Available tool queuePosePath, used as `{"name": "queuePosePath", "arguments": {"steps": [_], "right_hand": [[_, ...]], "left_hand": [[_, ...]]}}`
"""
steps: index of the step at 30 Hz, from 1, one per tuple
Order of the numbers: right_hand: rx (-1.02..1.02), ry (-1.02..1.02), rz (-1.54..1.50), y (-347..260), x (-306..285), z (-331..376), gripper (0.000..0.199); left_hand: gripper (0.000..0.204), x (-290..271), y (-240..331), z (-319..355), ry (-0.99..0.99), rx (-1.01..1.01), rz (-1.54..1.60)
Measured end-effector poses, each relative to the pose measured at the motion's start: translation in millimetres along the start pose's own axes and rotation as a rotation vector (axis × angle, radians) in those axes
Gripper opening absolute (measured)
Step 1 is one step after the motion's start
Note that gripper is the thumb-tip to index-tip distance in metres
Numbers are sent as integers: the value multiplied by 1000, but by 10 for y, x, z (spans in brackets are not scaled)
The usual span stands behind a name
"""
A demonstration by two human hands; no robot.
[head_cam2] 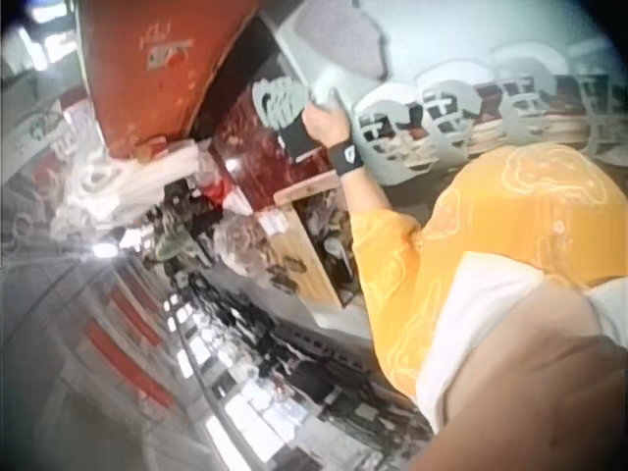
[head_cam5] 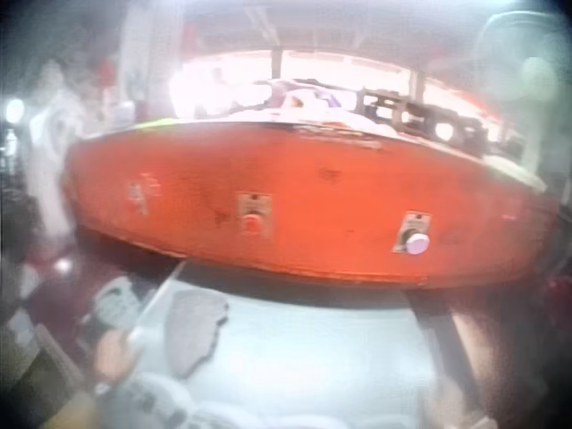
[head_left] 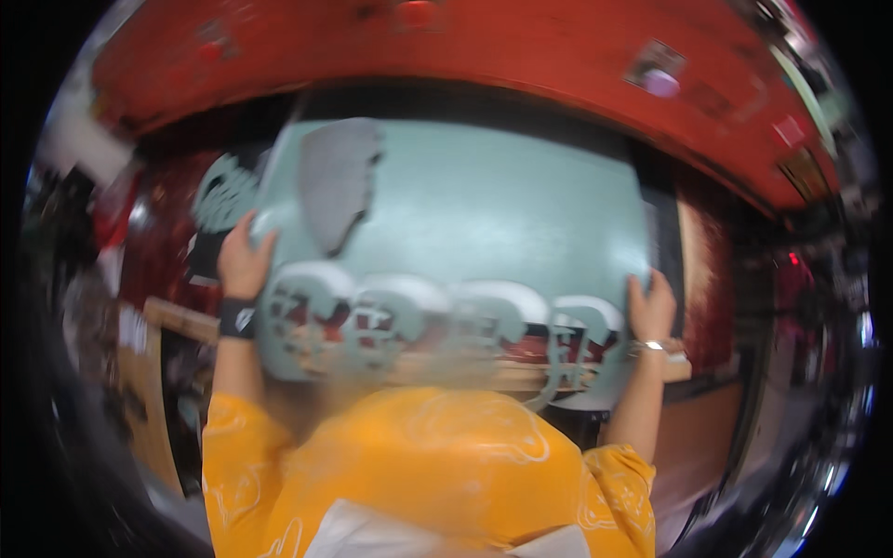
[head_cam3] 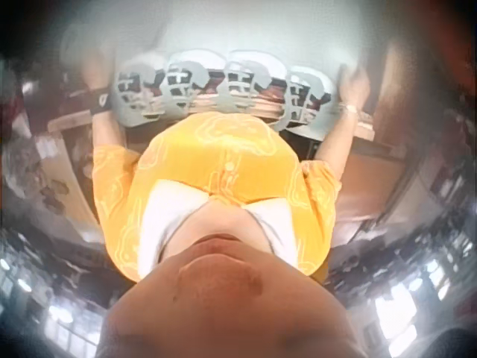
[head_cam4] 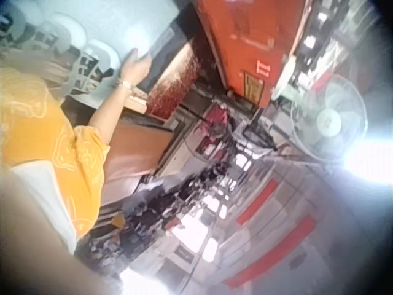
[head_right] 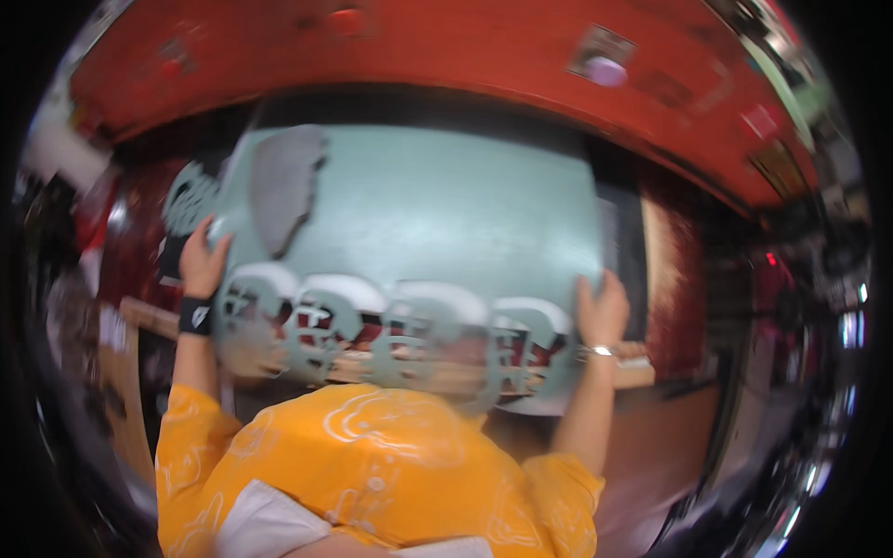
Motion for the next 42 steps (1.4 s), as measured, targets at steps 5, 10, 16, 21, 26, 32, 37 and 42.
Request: {"name": "queuePosePath", "arguments": {"steps": [5,10,16,21,26,32,37,42], "right_hand": [[23,12,-164,137,-36,-190,36],[95,-75,403,-165,-179,-188,48],[-535,-146,-320,-2469,375,128,62],[-580,-239,-188,-3990,989,442,84],[-507,-218,-11,-4228,1150,455,81],[-463,-141,-177,-4291,1169,542,66],[-432,-97,-219,-4527,1255,681,61],[-376,-81,-163,-4655,1354,740,59]], "left_hand": [[44,-89,80,-50,-21,5,112],[44,-148,111,-19,-82,30,72],[36,-186,25,-111,-152,324,194],[35,-195,-28,-100,-152,358,275],[32,-180,-77,-78,-104,344,359],[25,-123,-134,-66,-93,315,449],[23,-110,-135,-66,-103,294,457],[23,-111,-152,-85,-97,284,500]]}}
Point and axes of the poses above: each hand's wrist, its own z-axis away from the middle knuckle, its own x-axis out of the palm, y = z × x, the point moved 1 cm from there along -z, towards the middle knuckle, and after that the axes turned 2 degrees about z, right-handed, at the moved point
